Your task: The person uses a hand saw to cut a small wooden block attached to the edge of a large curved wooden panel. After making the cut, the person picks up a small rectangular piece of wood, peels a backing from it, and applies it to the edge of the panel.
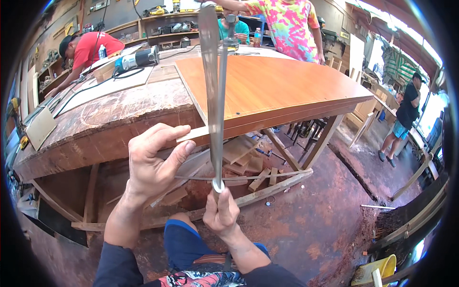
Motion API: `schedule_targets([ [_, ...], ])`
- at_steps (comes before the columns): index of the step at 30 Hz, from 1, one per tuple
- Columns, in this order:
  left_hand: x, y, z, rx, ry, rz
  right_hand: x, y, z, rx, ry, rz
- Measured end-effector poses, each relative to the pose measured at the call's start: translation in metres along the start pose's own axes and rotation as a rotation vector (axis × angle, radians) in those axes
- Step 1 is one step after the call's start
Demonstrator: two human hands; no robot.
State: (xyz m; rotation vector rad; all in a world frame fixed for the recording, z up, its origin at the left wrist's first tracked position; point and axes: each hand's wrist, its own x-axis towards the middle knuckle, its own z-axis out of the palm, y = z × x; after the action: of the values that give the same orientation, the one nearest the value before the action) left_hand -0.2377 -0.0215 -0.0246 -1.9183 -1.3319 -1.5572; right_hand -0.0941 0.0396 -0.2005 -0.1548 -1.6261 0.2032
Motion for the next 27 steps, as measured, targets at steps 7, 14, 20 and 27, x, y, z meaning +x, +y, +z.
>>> schedule_targets([
  [7,-0.004,-0.004,-0.002,-0.047,-0.009,-0.053,0.021,0.008,0.015,0.074,0.070,-0.054],
  [14,0.000,0.000,0.004,-0.094,-0.017,-0.032,-0.034,0.014,0.007,0.010,0.082,-0.049],
  [20,-0.005,-0.010,0.001,-0.087,0.002,-0.011,0.025,0.008,0.015,0.056,0.082,-0.049],
  [27,-0.005,-0.013,0.010,-0.070,0.042,0.018,-0.001,0.003,-0.009,-0.021,-0.045,0.017],
])
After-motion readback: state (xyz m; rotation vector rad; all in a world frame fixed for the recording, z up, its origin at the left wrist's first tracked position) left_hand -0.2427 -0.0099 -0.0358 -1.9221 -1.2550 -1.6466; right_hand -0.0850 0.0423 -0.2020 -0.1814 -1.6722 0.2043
